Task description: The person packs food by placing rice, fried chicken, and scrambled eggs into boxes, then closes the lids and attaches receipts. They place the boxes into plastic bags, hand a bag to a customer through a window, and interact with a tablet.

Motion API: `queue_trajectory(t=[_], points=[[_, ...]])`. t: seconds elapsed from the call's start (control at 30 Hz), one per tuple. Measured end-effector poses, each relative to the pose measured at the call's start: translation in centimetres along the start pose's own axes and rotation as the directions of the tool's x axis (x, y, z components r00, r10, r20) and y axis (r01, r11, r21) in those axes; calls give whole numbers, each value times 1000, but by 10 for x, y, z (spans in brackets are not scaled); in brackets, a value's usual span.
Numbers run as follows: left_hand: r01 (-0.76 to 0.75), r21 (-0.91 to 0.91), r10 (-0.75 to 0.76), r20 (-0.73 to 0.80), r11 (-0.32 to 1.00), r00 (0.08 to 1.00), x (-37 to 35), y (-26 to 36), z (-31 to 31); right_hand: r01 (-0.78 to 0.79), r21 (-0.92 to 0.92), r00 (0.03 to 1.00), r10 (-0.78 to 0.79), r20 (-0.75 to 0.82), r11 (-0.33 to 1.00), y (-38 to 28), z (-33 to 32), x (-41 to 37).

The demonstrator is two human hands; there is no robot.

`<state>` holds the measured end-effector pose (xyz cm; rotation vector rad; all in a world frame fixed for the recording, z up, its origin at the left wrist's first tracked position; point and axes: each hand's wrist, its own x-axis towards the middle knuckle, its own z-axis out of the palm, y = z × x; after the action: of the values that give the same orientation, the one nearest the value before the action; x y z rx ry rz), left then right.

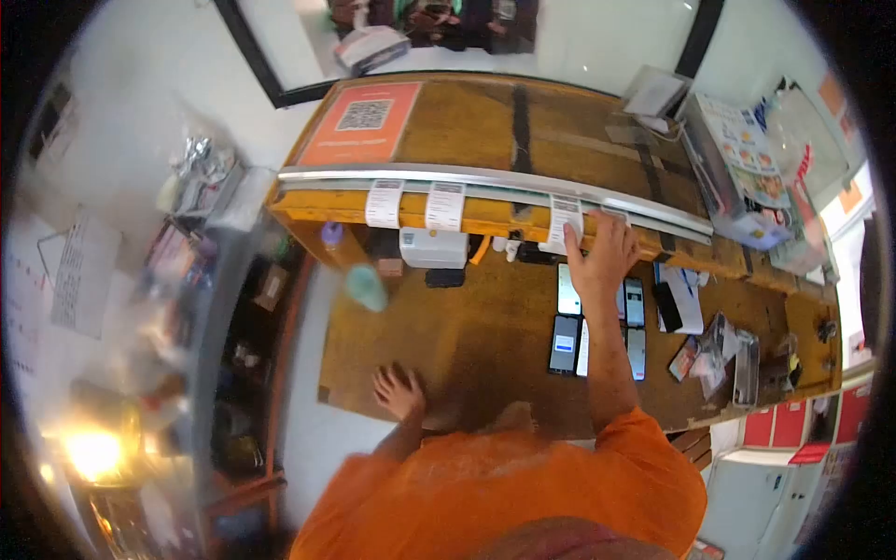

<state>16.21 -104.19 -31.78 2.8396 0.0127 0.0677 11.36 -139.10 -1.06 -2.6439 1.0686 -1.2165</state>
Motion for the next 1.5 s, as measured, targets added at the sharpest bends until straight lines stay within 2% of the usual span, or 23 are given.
queue_trajectory(t=[0.17,0.37,0.43,0.47,0.53,0.57,0.63,0.7,0.73,0.77,0.8,0.9,1.0,1.03,1.07,1.1,1.17,1.2,1.23,1.27,1.3,1.37,1.5], points=[[-38,-53,35,-60,998,998,0,-12,11,-66,-108,996,72,48,992,-15,13,-10],[-90,-245,114,87,965,990,16,-34,8,-219,169,975,209,71,961,-18,28,-7],[-110,-286,232,441,952,867,29,-49,-12,-217,309,972,233,-15,926,-10,46,-14],[-120,-287,241,437,950,867,41,-57,-21,-182,453,965,247,-88,873,-11,50,-18],[256,-780,615,614,571,495,66,-66,-40,-132,729,913,370,-175,671,-24,56,-35],[252,-783,621,610,569,492,76,-65,-57,-129,728,911,371,-182,674,-39,54,-47],[221,-828,716,557,515,421,97,-50,-106,-133,911,820,560,-119,389,-81,49,-68],[363,-831,742,547,423,388,120,-33,-154,-278,940,870,467,158,199,-165,20,-83],[498,-802,764,536,329,359,131,-25,-172,-444,878,846,405,346,179,-167,45,-107],[500,-800,765,538,332,354,140,-20,-186,-486,721,874,287,392,495,-206,32,-116],[591,-788,826,443,174,348,148,-15,-197,-452,782,878,61,474,428,-222,43,-135],[595,-803,789,354,-18,501,169,7,-206,-205,796,784,-392,482,570,-266,62,-155],[632,-775,582,508,-13,635,180,12,-233,-139,753,702,-472,533,643,-286,58,-117],[679,-730,492,564,-79,663,186,11,-234,-112,791,507,-650,566,601,-284,60,-92],[728,-595,576,481,-339,661,191,6,-218,-98,827,273,-784,557,553,-284,61,-60],[723,-595,572,475,-350,668,195,1,-207,-185,843,277,-796,538,505,-293,49,-14],[660,-660,440,505,-358,743,202,-11,-196,45,867,790,-549,273,496,-289,101,65],[632,-670,447,463,-389,765,203,-20,-198,129,845,942,-331,59,518,-295,121,109],[624,-672,430,464,-400,775,202,-25,-202,-119,841,993,55,106,528,-314,133,157],[628,-691,374,510,-359,775,200,-30,-208,125,732,958,111,-265,670,-306,180,205],[632,-706,311,551,-321,774,197,-35,-213,-77,866,990,138,10,494,-309,194,227],[579,-728,222,536,-368,815,185,-43,-223,-575,809,816,159,556,124,-314,219,270],[401,-750,34,453,-527,891,156,-79,-234,-549,774,763,-189,619,316,-309,284,297]])
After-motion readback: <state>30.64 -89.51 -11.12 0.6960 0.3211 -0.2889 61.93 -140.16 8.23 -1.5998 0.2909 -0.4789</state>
